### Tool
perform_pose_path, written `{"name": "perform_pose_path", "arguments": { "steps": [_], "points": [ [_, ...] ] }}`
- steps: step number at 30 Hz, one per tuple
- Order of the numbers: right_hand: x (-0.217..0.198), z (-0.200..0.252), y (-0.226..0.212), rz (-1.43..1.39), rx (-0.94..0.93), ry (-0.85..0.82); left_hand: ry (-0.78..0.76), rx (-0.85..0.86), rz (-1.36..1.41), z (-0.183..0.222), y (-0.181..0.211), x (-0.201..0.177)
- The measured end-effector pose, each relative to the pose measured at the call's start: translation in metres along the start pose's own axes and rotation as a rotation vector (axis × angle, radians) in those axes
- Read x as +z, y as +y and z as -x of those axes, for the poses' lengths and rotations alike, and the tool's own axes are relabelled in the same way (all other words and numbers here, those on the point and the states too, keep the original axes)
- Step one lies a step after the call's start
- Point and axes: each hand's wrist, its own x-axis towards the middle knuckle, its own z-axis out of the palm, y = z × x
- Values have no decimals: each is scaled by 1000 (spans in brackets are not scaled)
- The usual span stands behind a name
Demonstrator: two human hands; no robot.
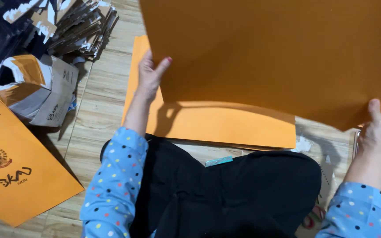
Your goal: Folding orange paper folders and stacking them on the floor
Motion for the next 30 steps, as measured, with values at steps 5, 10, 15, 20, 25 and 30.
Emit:
{"name": "perform_pose_path", "arguments": {
  "steps": [5, 10, 15, 20, 25, 30],
  "points": [
    [42, 2, -38, -16, -12, -39, 52, 102, -27, 7, 39, -15],
    [28, 35, 48, 5, 413, 64, 145, -65, -218, 52, -6, -21],
    [43, 40, 50, -213, 230, 19, 109, -97, -390, 59, -13, -18],
    [-9, 10, 104, 261, 326, 164, 140, -159, -281, 46, -14, -11],
    [-33, -50, 51, 408, 181, -168, 16, -248, -286, 51, -48, 1],
    [29, -62, -29, 1418, 200, -569, 41, -573, -373, 84, -108, 23]
  ]
}}
